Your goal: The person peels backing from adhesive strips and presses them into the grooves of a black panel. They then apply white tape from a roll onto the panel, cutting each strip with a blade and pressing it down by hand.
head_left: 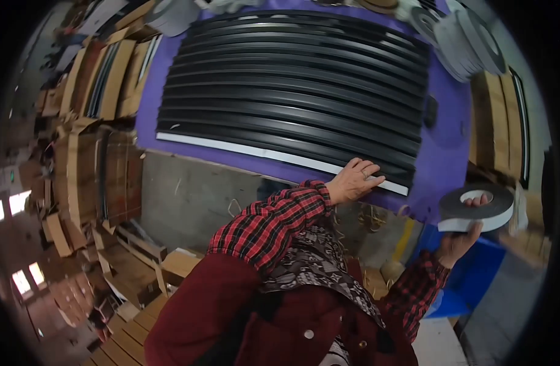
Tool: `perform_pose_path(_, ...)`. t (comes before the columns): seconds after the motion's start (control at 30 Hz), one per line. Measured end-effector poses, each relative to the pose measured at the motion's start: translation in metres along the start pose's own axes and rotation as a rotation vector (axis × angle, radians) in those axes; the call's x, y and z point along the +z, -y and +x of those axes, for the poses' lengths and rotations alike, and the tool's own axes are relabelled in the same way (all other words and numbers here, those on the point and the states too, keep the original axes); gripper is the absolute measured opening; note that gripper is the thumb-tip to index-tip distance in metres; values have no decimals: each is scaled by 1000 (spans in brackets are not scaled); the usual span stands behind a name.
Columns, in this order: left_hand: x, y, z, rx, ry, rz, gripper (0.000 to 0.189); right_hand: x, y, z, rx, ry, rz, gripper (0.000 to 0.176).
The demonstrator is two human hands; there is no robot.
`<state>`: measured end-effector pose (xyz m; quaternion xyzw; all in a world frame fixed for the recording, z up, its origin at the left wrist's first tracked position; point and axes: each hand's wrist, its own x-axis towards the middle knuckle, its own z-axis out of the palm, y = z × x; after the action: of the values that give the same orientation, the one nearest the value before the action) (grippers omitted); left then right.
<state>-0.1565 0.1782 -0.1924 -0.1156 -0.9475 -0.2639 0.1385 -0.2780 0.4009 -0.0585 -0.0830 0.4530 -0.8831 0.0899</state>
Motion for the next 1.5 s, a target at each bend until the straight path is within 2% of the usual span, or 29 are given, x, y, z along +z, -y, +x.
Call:
perform_pose_path(0.03,-15,7,-16,-89,-43,-25,40,5,-16,-10,75,125,156,56)
perform_pose_path(0.07,-34,23,-43,-192,-97,45,47,10,-31,-16,93,148,180,56)
perform_pose_path(0.13,-80,56,-105,-436,-98,224,47,21,-61,-31,175,172,173,63)
perform_pose_path(0.2,-111,74,-148,-506,-74,392,51,46,-86,-37,241,84,130,60)
perform_pose_path(0.27,-111,85,-164,-451,7,359,52,95,-116,-44,292,18,40,57)
perform_pose_path(0.33,-116,82,-164,-462,14,325,55,138,-151,-49,244,186,38,55)
perform_pose_path(0.4,-127,70,-154,-522,-103,211,57,174,-178,-58,250,176,80,57)
perform_pose_path(0.43,-140,65,-149,-510,-240,42,54,191,-190,-64,247,173,93,59)
perform_pose_path(0.5,-157,56,-142,-797,-538,-770,43,218,-208,-80,265,171,90,62)
perform_pose_path(0.53,-169,50,-133,-833,-762,-1356,31,232,-218,-87,284,182,85,63)
perform_pose_path(0.6,-184,58,-145,-820,-631,-1491,29,256,-235,-100,254,214,66,60)
perform_pose_path(0.63,-187,64,-149,-788,-732,-1473,24,265,-244,-107,241,224,76,60)
perform_pose_path(0.67,-197,74,-160,-802,-746,-1450,24,272,-246,-110,264,182,86,58)
perform_pose_path(0.73,-219,94,-180,-833,-632,-1351,19,275,-229,-103,349,45,328,56)
perform_pose_path(0.8,-248,130,-224,-1029,-605,-1212,16,258,-201,-89,350,118,555,51)
perform_pose_path(0.83,-260,149,-250,-1093,-567,-1126,17,244,-191,-86,247,62,437,50)
perform_pose_path(0.87,-272,162,-271,-1167,-424,-1003,19,229,-183,-85,135,5,319,49)
perform_pose_path(0.93,-281,163,-295,-1137,-399,-1120,20,208,-173,-91,25,-64,85,45)
perform_pose_path(1.0,-276,156,-304,-1118,-263,-1220,25,190,-161,-97,127,-38,171,44)
perform_pose_path(1.03,-272,145,-302,-1120,-221,-1302,28,184,-155,-99,129,-76,115,42)
perform_pose_path(1.17,-254,130,-300,-1168,-36,-1572,14,159,-140,-98,104,-198,-91,36)
perform_pose_path(1.27,-241,127,-304,-1101,-131,-1698,14,161,-131,-92,119,-187,-117,28)
perform_pose_path(1.33,-232,124,-306,-1122,-211,-1696,13,157,-126,-91,107,-217,-163,30)
perform_pose_path(1.4,-230,126,-307,-953,-290,-1231,11,157,-125,-90,59,-384,-251,34)
perform_pose_path(1.43,-234,130,-310,-952,-295,-1230,11,160,-128,-91,59,-380,-250,34)
perform_pose_path(1.5,-248,143,-316,-1059,-261,-997,9,167,-134,-96,109,-287,-172,35)
